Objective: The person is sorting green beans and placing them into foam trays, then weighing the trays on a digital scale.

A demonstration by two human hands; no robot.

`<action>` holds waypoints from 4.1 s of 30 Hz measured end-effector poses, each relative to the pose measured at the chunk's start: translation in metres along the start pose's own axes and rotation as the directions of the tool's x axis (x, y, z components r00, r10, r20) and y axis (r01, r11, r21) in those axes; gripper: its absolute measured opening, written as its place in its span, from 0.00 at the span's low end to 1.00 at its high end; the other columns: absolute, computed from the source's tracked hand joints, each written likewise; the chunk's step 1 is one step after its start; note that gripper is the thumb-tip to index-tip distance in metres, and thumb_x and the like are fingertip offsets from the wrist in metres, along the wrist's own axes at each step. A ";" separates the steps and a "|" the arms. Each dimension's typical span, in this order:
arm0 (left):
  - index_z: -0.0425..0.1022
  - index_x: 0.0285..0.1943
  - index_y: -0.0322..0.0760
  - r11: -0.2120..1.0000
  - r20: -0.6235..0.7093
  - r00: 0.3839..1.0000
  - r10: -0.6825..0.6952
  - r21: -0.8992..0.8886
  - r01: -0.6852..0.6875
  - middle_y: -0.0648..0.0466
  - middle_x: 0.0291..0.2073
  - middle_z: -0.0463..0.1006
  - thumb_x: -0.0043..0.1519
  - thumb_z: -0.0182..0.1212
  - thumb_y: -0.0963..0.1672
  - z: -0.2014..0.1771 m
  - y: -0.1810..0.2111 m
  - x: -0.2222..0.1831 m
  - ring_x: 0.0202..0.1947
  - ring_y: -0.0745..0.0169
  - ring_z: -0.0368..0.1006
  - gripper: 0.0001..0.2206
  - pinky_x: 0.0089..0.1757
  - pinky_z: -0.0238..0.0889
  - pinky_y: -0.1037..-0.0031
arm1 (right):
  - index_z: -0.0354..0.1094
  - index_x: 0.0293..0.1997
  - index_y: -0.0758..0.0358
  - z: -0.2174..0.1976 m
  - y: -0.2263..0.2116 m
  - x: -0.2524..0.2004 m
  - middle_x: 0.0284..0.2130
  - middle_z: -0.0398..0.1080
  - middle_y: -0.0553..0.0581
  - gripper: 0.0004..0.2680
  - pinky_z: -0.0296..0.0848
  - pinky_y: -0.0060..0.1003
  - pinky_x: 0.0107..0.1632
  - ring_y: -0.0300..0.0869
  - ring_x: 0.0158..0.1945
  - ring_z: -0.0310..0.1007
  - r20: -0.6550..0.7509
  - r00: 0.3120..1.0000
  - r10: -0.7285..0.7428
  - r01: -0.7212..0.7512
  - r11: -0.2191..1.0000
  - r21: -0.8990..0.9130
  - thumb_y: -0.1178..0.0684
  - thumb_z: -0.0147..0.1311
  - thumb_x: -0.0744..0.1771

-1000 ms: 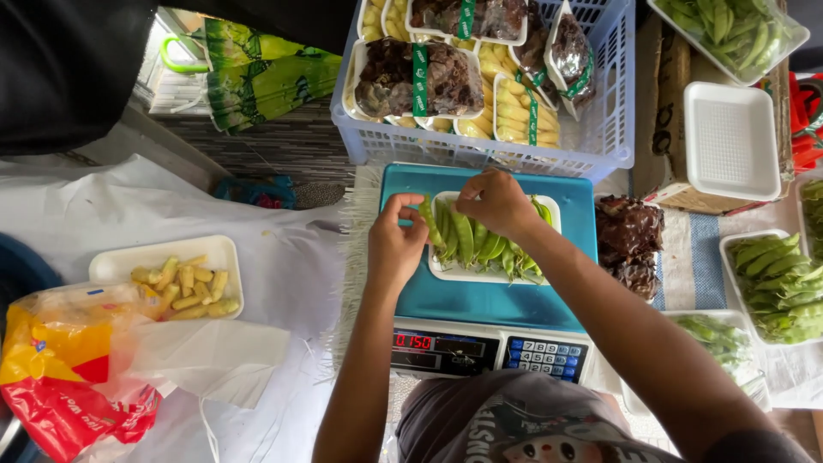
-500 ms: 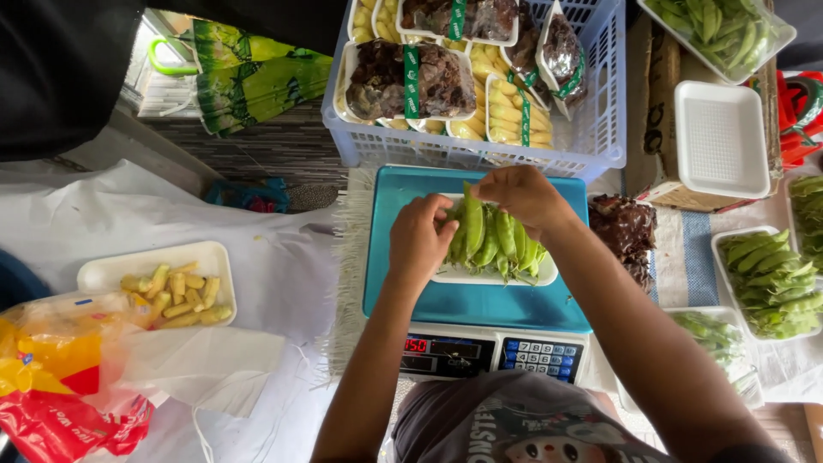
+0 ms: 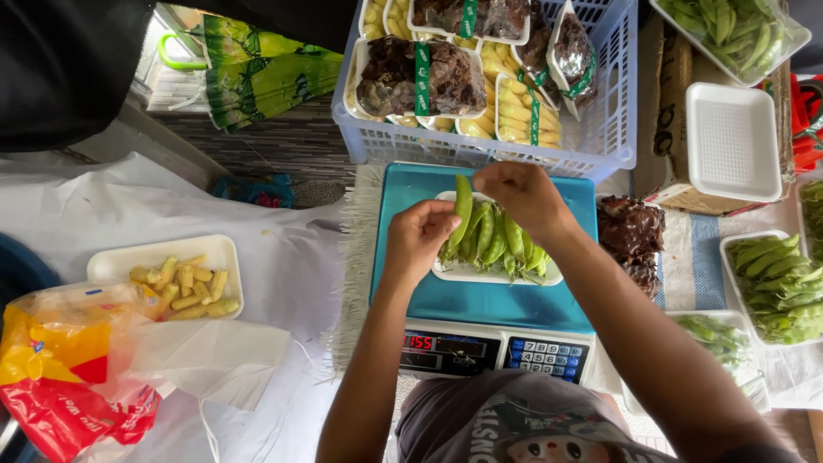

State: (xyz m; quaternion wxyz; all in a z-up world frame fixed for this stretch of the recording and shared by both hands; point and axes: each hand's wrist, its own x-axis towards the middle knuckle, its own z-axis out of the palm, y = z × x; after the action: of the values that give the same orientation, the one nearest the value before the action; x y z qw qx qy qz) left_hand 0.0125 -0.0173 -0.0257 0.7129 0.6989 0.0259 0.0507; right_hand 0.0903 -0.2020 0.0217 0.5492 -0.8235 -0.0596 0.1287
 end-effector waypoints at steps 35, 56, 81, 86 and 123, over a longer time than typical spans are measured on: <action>0.82 0.42 0.47 0.909 -0.384 0.891 0.242 0.411 -0.069 0.58 0.25 0.80 0.61 0.65 0.45 -0.046 0.023 -0.049 0.27 0.68 0.75 0.05 0.33 0.69 0.76 | 0.72 0.58 0.69 -0.128 0.058 -0.125 0.50 0.71 0.70 0.11 0.77 0.50 0.54 0.60 0.53 0.73 -0.165 0.903 -0.397 0.309 0.866 -0.393 0.58 0.59 0.70; 0.70 0.38 0.44 0.962 -0.012 0.997 0.078 0.261 -0.072 0.59 0.29 0.73 0.62 0.64 0.48 0.200 0.022 -0.179 0.29 0.68 0.68 0.08 0.34 0.63 0.76 | 0.76 0.50 0.67 -0.324 0.249 -0.304 0.37 0.78 0.60 0.06 0.79 0.34 0.44 0.43 0.39 0.80 -0.285 0.951 -0.122 -0.023 0.888 -0.458 0.64 0.55 0.70; 0.67 0.61 0.30 0.610 0.578 0.796 0.178 0.570 -0.551 0.42 0.50 0.71 0.42 0.76 0.44 0.368 -0.192 -0.191 0.51 0.41 0.69 0.36 0.54 0.63 0.58 | 0.56 0.71 0.57 -0.313 0.350 -0.345 0.44 0.73 0.73 0.25 0.71 0.63 0.54 0.67 0.51 0.73 -0.190 0.954 0.232 -0.288 0.886 -0.365 0.54 0.60 0.65; 0.56 0.68 0.31 0.475 0.536 0.840 0.085 0.720 -0.507 0.41 0.59 0.65 0.46 0.69 0.41 0.378 -0.129 -0.195 0.60 0.42 0.62 0.39 0.58 0.53 0.52 | 0.56 0.72 0.58 -0.312 0.351 -0.346 0.45 0.73 0.76 0.25 0.71 0.63 0.54 0.69 0.51 0.73 -0.180 0.956 0.233 -0.282 0.898 -0.336 0.55 0.59 0.65; 0.79 0.62 0.47 0.870 0.563 0.784 -0.260 0.488 -0.062 0.45 0.52 0.81 0.54 0.72 0.42 0.332 -0.103 -0.158 0.53 0.37 0.77 0.23 0.52 0.72 0.58 | 0.58 0.69 0.54 -0.313 0.334 -0.341 0.42 0.72 0.76 0.24 0.84 0.49 0.32 0.64 0.47 0.75 -0.225 0.894 0.387 -0.425 0.893 -0.150 0.62 0.60 0.65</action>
State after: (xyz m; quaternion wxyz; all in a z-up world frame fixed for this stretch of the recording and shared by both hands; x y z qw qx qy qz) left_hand -0.1054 -0.3659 -0.1270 0.4869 0.8292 -0.1568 -0.2252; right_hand -0.1642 -0.6925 -0.1220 0.4296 -0.8760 0.1546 0.1557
